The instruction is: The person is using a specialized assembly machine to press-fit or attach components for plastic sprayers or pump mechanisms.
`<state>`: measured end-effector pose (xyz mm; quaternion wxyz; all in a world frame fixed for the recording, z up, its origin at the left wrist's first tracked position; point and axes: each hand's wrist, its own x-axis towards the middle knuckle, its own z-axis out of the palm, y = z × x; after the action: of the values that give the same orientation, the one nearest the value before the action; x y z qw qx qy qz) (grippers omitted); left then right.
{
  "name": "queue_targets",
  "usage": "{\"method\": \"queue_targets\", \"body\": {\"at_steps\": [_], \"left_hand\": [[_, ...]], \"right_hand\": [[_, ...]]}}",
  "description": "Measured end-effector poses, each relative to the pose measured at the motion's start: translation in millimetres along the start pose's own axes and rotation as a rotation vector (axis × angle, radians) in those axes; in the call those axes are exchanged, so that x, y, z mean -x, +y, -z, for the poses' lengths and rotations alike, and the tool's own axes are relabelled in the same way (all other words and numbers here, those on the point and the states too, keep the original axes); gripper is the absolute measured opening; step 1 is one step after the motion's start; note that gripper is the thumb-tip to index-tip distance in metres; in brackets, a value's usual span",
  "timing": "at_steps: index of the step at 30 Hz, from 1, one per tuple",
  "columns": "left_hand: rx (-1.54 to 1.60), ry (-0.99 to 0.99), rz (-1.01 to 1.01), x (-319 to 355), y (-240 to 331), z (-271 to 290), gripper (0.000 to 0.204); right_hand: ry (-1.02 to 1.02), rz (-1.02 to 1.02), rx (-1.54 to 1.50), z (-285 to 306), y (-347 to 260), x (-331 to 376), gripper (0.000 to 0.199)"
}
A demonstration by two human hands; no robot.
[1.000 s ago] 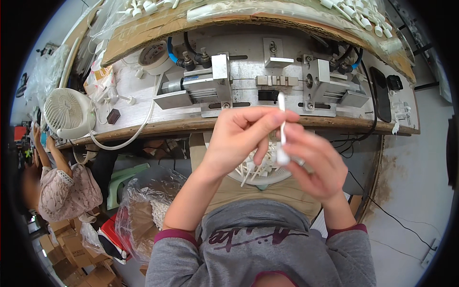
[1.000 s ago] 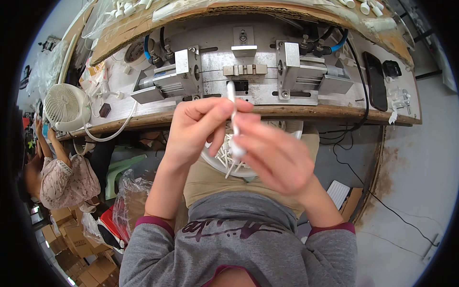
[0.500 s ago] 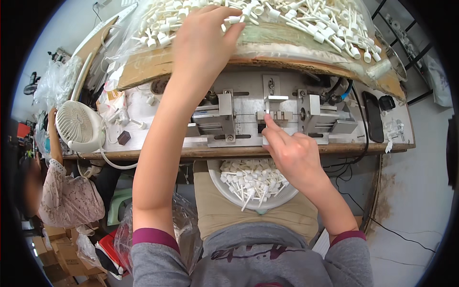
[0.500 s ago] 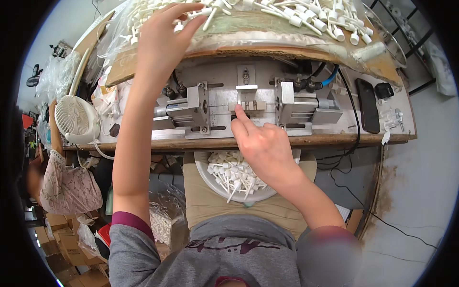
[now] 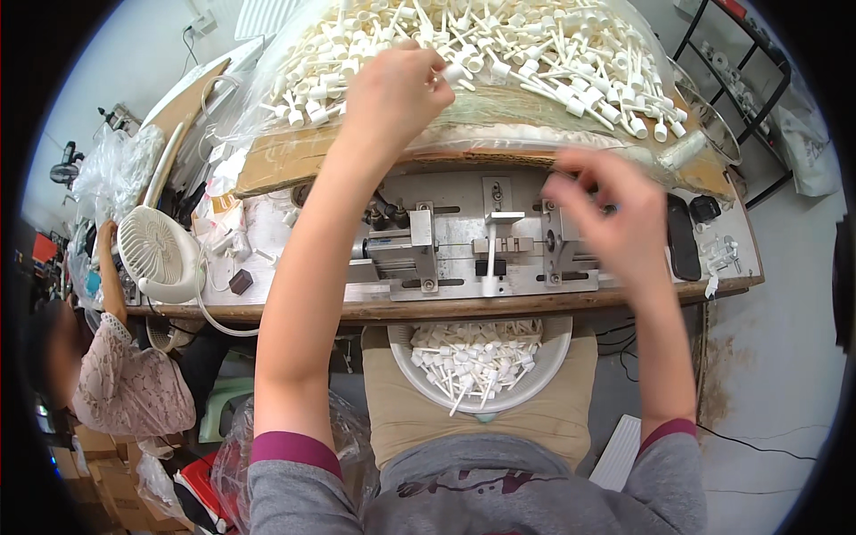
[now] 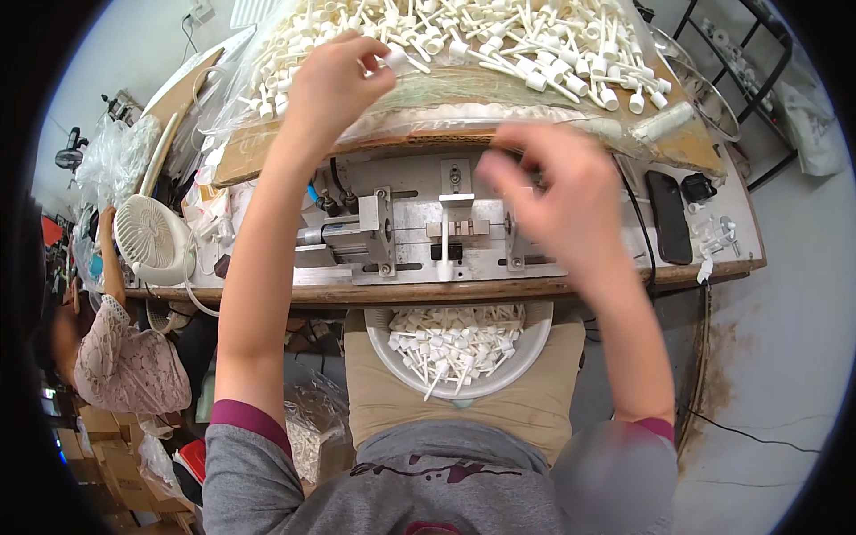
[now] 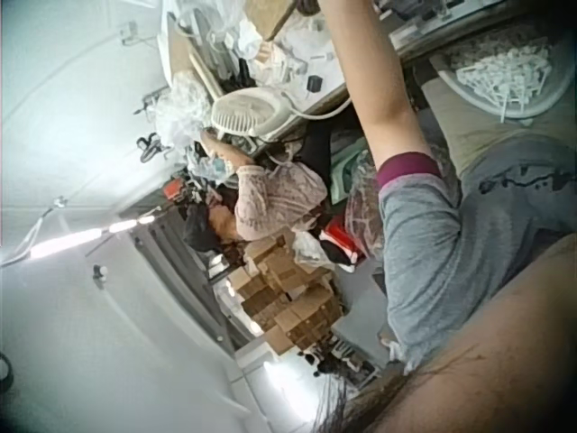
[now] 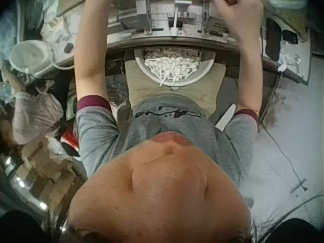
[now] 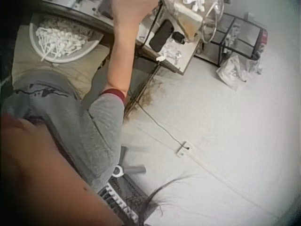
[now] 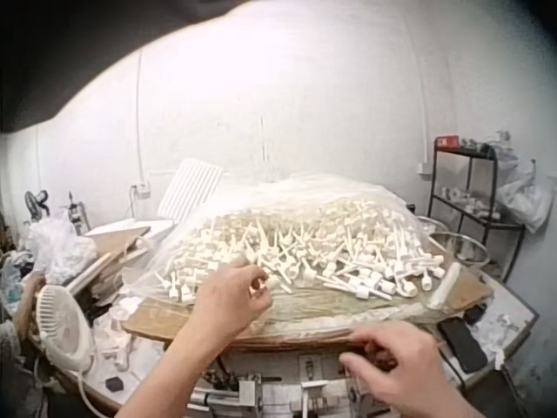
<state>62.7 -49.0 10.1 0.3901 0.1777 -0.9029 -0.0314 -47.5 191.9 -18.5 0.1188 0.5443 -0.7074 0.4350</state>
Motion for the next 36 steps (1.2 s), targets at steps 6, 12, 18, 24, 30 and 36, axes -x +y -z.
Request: {"method": "queue_targets", "body": {"at_steps": [6,12,18,24,30,36], "left_hand": [[0.200,0.141,-0.128,39.9,49.3,56.9,0.020],[0.455,0.001,-0.158,94.4,81.3,69.1,0.034],[0.576,-0.195,0.025,153.8,97.5,41.8,0.030],[0.389,-0.167,-0.012,188.5,101.1,8.5,0.031],[0.115,-0.287,-0.046,193.5,100.6,-4.6,0.026],[0.091,-0.361,-0.053,178.1,97.8,-4.2,0.026]], "right_hand": [[0.021,-0.078,0.675,23.4,105.3,-95.9,0.061],[-0.253,-0.191,0.549,-9.2,115.2,-122.6,0.070],[-0.266,-0.024,0.409,-42.0,93.4,-116.4,0.046],[-0.373,0.001,0.277,-53.7,46.7,-121.3,0.046],[-0.351,0.130,0.154,-50.4,51.3,-114.0,0.029],[-0.171,0.027,-0.099,-45.6,74.8,-121.9,0.022]]}}
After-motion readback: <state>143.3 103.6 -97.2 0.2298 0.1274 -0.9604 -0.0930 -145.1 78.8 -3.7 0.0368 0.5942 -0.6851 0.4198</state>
